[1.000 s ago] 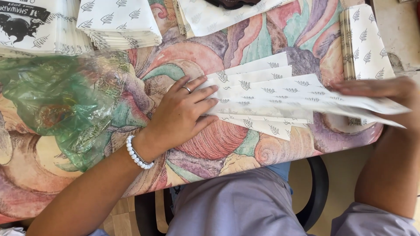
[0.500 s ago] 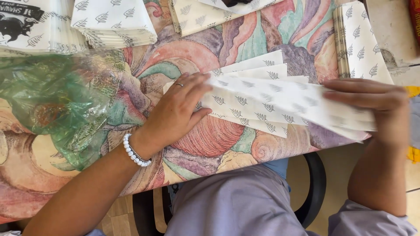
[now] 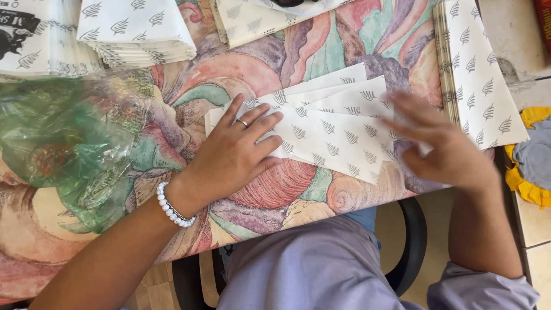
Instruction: Folding paper wrappers into a specific shape and stacking them on a table.
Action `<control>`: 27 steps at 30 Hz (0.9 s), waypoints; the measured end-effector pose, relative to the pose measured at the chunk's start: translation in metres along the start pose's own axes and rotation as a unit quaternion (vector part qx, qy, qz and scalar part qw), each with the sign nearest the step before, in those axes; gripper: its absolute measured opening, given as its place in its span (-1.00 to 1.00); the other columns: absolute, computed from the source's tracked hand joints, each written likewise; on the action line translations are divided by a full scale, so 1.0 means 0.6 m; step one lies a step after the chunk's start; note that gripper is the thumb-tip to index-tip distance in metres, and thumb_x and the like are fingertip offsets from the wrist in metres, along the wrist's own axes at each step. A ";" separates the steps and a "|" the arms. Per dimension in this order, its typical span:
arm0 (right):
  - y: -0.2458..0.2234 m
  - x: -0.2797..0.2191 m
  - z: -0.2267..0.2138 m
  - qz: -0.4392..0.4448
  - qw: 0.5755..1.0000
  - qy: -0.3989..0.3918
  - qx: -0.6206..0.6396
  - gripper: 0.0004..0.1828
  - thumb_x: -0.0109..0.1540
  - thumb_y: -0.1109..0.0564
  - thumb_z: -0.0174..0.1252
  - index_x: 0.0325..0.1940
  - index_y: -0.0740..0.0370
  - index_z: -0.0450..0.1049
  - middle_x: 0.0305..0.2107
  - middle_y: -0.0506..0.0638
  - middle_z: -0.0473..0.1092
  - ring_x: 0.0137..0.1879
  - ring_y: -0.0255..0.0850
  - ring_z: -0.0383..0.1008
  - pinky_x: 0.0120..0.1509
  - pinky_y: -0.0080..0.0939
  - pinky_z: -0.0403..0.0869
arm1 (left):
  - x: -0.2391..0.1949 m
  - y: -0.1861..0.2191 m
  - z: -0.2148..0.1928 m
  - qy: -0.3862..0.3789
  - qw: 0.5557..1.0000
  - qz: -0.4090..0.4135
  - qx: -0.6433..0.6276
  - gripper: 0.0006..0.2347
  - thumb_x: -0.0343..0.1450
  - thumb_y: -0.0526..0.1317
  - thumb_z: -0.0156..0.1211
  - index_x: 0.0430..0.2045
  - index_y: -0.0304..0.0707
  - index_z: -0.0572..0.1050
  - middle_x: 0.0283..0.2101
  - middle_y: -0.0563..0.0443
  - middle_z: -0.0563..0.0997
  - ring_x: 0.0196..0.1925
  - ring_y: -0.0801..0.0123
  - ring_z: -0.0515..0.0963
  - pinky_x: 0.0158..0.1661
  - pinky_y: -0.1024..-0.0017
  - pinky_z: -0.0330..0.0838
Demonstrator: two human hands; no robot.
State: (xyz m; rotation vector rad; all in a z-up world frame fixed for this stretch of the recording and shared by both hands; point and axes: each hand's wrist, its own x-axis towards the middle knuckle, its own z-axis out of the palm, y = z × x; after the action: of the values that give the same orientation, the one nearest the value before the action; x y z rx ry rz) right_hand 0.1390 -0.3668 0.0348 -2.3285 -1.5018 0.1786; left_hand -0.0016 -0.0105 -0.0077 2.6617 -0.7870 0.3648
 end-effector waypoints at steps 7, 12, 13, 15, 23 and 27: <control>0.105 -0.108 0.021 0.285 0.911 0.142 -0.261 -0.32 0.41 -0.16 0.38 0.40 0.46 0.60 0.30 0.40 0.46 0.28 0.27 0.49 0.02 0.27 0.49 | -0.003 0.004 0.006 -0.052 0.999 0.001 0.011 -0.61 0.54 -0.24 -0.03 0.32 -0.17 0.35 0.40 -0.33 0.33 0.43 -0.10 0.31 0.43 -0.02 0.03; 0.096 -0.114 0.010 0.247 0.916 0.184 -0.259 -0.42 0.43 0.05 0.50 0.36 0.58 0.61 0.27 0.49 0.47 0.33 0.31 0.47 0.18 0.27 0.49 | -0.004 0.011 0.006 -0.048 0.996 0.006 0.070 -0.66 0.48 -0.36 -0.04 0.17 -0.20 0.46 0.37 -0.28 0.39 0.41 -0.07 0.36 0.36 -0.06 0.16; 0.094 -0.116 0.002 0.236 0.919 0.207 -0.240 -0.43 0.44 0.18 0.55 0.35 0.73 0.57 0.25 0.61 0.44 0.35 0.41 0.43 0.35 0.32 0.45 | -0.002 0.013 0.004 -0.025 0.997 0.006 0.078 -0.72 0.52 -0.31 -0.05 0.10 -0.22 0.50 0.34 -0.29 0.42 0.37 -0.05 0.41 0.31 -0.03 0.26; 0.110 -0.164 -0.004 0.279 0.909 0.230 -0.207 -0.47 0.48 0.23 0.46 0.38 0.75 0.53 0.30 0.55 0.38 0.38 0.35 0.35 0.39 0.25 0.34 | 0.005 0.014 -0.003 -0.006 0.997 0.003 0.081 -0.77 0.50 -0.27 0.06 0.02 -0.22 0.52 0.30 -0.30 0.45 0.30 -0.05 0.46 0.21 0.00 0.32; 0.163 -0.361 0.023 0.668 0.716 0.201 0.029 -0.28 0.49 -0.17 0.22 0.65 -0.03 0.11 0.27 0.43 0.24 0.23 0.19 0.37 0.05 0.18 0.41 | 0.005 0.005 0.003 -0.045 0.997 -0.044 -0.036 -0.70 0.53 -0.03 0.06 -0.02 -0.27 0.42 0.41 -0.66 0.14 0.48 -0.47 0.10 0.44 -0.21 -0.07; 0.168 -0.390 0.023 0.588 0.776 0.226 -0.025 -0.41 0.50 -0.07 0.17 0.53 0.25 0.26 0.36 0.26 0.19 0.39 0.16 0.19 0.32 0.09 0.19 | 0.017 0.004 -0.001 -0.029 0.998 -0.036 0.037 -0.71 0.52 -0.01 0.09 -0.06 -0.22 0.46 0.33 -0.50 0.34 0.37 -0.21 0.33 0.31 -0.06 0.20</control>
State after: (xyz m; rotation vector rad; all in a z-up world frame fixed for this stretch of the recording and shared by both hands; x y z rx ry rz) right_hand 0.1216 -0.6115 -0.0357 -2.7117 0.3099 -0.1235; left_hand 0.0052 -0.0170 -0.0030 2.7720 -0.7064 0.3052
